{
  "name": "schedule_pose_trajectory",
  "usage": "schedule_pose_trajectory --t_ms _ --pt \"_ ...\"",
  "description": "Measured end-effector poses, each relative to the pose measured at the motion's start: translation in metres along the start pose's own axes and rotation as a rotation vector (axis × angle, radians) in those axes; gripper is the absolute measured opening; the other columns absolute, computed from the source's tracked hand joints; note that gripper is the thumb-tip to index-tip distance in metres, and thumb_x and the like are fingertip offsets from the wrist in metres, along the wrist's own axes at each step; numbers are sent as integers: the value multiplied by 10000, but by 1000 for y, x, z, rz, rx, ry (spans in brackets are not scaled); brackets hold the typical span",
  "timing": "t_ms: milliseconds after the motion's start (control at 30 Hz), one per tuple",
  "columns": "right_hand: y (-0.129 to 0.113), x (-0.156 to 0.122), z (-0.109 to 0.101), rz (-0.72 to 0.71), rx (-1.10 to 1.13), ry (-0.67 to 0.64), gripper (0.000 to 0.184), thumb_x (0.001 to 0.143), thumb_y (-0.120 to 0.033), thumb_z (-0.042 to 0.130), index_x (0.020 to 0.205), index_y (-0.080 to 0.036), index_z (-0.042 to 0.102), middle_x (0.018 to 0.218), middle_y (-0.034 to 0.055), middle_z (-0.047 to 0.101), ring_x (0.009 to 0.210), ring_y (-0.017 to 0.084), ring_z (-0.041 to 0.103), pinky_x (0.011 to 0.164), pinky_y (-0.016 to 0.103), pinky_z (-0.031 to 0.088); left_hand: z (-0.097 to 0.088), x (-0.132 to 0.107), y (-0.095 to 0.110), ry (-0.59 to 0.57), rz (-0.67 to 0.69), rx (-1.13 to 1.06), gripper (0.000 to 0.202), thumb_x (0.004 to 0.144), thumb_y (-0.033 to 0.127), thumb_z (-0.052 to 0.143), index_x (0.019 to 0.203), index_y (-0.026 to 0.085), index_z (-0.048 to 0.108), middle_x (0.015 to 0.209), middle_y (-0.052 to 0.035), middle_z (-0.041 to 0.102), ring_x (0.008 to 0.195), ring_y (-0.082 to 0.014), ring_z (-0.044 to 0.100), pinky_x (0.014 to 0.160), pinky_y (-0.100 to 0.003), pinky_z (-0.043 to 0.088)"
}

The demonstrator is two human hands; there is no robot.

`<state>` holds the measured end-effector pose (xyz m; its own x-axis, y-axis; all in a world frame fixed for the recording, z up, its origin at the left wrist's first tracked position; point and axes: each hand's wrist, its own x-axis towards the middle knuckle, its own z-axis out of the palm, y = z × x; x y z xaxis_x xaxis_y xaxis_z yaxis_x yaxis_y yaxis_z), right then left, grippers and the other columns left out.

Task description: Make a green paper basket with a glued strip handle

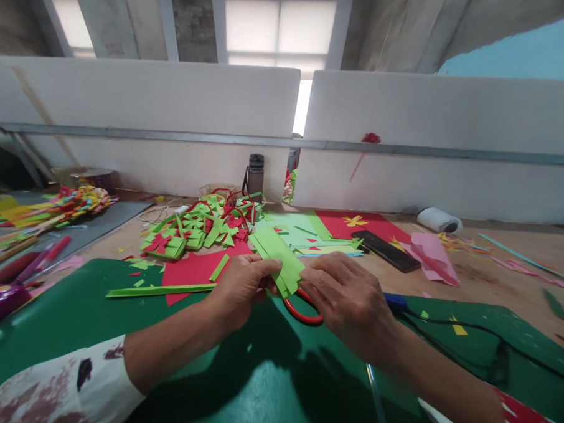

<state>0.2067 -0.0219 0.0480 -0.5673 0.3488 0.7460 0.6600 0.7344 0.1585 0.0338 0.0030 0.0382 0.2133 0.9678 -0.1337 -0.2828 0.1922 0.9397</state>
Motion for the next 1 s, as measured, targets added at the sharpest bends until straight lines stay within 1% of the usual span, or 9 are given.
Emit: schedule_pose_trajectory --t_ms 133,267,333,433,600,767,900,1000 --pt "2 1 -3 -119 -42 -39 175 828 -49 475 884 -120 625 869 108 633 864 214 558 802 405 452 0 0 0 -11 -41 -21 161 608 232 677 617 117 566 482 35 523 397 -46 452 367 -146 252" --pt "3 0 -3 -155 -72 -29 171 851 -74 466 911 -129 616 914 104 649 955 230 568 904 486 409 1 1 1 -10 -63 -28 173 591 238 682 607 118 560 461 39 504 389 -44 447 358 -141 231" --pt "3 -1 -3 -186 -93 -10 161 863 -102 468 912 -130 618 912 103 656 971 231 573 922 496 403 2 0 2 -8 -76 -28 174 584 236 684 598 119 556 440 39 491 380 -47 448 350 -139 214" --pt "4 -1 -3 -273 -129 6 162 863 -100 469 904 -107 626 886 112 666 959 240 587 903 492 423 4 -1 3 -10 -91 -35 162 585 228 679 626 115 570 455 34 502 380 -46 456 348 -136 208" --pt "7 -1 -5 -401 -224 -30 212 858 -85 434 928 -77 634 909 141 671 962 274 591 896 530 423 5 -2 3 5 -118 -47 155 588 218 673 635 123 559 450 44 491 367 -45 459 337 -131 193" --pt "9 -1 -5 -448 -231 -44 245 869 -84 393 941 -67 627 897 149 668 952 270 594 857 512 458 5 -2 2 2 -131 -58 141 587 207 662 637 132 553 444 55 481 353 -45 457 332 -135 202" --pt "9 0 -4 -475 -228 -81 244 878 -92 394 964 -81 623 907 142 671 966 263 594 841 487 479 4 -2 1 -2 -136 -54 139 584 200 657 618 134 539 444 57 472 360 -47 464 334 -141 199" --pt "9 1 -4 -498 -230 -86 238 866 -79 409 971 -55 621 906 157 671 970 283 599 824 491 487 4 -2 0 -9 -143 -47 132 586 194 650 607 134 534 439 55 466 361 -49 462 334 -148 191"
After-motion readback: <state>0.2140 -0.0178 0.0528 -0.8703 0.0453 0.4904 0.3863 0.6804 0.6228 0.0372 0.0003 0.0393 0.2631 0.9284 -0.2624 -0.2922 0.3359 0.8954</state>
